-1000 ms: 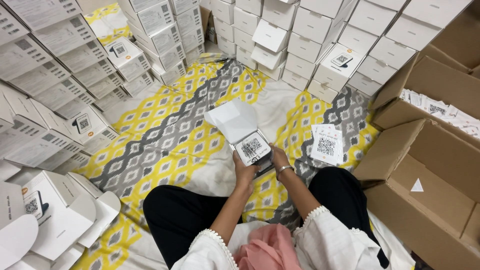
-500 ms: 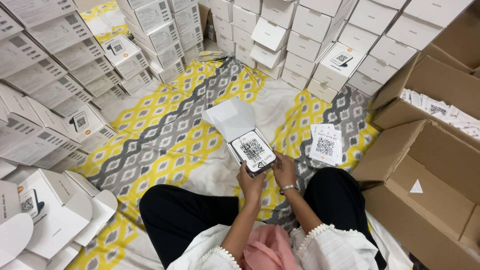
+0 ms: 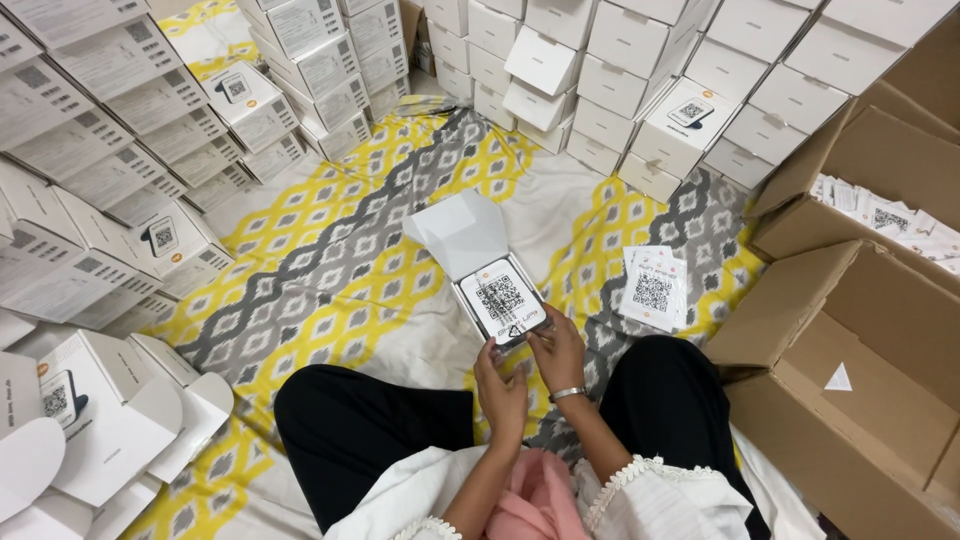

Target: The person packs electronic devices and power adapters into branded white boxes.

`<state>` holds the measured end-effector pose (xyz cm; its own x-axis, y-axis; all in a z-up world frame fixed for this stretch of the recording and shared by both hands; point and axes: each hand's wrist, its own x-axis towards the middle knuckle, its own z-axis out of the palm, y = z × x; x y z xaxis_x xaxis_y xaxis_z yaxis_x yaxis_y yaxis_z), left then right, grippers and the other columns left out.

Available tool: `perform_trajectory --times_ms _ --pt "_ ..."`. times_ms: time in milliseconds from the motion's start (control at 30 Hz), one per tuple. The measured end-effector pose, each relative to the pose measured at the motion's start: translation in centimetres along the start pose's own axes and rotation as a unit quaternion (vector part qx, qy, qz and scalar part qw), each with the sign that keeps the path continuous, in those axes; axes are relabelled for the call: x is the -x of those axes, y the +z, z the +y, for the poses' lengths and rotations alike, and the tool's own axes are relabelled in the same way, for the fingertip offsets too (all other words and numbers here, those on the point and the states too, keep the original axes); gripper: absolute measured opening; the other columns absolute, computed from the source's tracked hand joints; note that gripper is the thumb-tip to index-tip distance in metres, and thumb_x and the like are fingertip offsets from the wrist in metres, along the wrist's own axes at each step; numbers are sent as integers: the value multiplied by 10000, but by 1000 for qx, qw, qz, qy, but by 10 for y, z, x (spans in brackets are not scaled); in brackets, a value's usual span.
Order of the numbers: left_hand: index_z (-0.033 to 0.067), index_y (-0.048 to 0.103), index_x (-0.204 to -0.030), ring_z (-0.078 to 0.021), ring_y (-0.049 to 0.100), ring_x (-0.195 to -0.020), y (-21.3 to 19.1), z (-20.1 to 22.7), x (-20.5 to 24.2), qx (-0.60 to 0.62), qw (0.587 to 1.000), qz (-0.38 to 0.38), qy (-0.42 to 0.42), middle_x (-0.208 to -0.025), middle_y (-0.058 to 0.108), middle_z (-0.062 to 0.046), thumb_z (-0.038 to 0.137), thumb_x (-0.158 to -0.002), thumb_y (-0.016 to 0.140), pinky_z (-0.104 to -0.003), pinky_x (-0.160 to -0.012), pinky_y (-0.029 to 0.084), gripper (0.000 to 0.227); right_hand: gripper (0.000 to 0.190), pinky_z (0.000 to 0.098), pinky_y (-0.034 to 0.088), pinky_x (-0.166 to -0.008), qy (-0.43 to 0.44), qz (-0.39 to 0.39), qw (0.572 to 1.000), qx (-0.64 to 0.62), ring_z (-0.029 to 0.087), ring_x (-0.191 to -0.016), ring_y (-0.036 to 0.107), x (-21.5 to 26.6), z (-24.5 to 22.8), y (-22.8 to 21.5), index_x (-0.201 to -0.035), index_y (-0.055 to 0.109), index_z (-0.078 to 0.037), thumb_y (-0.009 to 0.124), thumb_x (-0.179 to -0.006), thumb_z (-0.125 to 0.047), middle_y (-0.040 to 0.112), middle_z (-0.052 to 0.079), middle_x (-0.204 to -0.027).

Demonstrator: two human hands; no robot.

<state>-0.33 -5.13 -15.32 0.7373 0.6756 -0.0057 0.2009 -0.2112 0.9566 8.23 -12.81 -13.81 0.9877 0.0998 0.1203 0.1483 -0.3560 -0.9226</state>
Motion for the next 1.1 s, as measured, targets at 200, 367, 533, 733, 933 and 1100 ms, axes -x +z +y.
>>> perform_trajectory --times_ms 200,367,533,733,933,1100 --pt "62 254 -1552 -285 551 -1355 7 1 -1 165 985 -54 0 -1461 382 -172 -83 -911 590 -367 -1103 469 739 561 321 595 -830 -33 12 996 86 235 -942 723 1 -15 -3 -1349 586 -26 763 -819 22 555 139 -1153" --pt "47 219 -1575 -331 505 -1418 5 10 -1 120 989 -64 55 -1487 316 -214 -99 -929 547 -396 -1131 460 739 559 319 596 -835 -33 14 996 77 241 -965 733 0 4 2 -1385 553 1 740 -858 7 618 156 -1137" --pt "21 223 -1558 -442 448 -1381 -13 57 0 -11 996 -33 88 -1580 169 -287 -94 -901 594 -448 -1102 431 764 606 315 621 -820 31 -2 1000 0 234 -995 764 -5 18 2 -1455 469 25 701 -898 -13 715 183 -1214" --pt "-10 328 -1507 -502 536 -1279 -27 44 -19 -238 939 -93 230 -1629 131 -339 -105 -850 579 -489 -1010 484 710 663 342 615 -767 33 -40 999 -2 269 -894 769 -6 -1 -4 -1498 387 -2 659 -895 -42 715 183 -1218" --pt "14 431 -1471 -381 642 -1170 -41 6 -55 -336 883 -144 293 -1543 417 -188 -107 -824 573 -418 -955 547 674 343 448 571 -746 -34 -51 973 222 359 -905 724 -13 -9 -7 -1289 581 -69 660 -960 -122 768 146 -1052" --pt "29 507 -1412 -337 658 -1129 -62 -16 -77 -342 815 -241 402 -1493 481 -152 -48 -842 604 -399 -924 559 584 233 424 579 -697 -50 -48 977 201 319 -865 744 -19 -13 -9 -1144 621 -80 700 -938 -151 777 112 -952"
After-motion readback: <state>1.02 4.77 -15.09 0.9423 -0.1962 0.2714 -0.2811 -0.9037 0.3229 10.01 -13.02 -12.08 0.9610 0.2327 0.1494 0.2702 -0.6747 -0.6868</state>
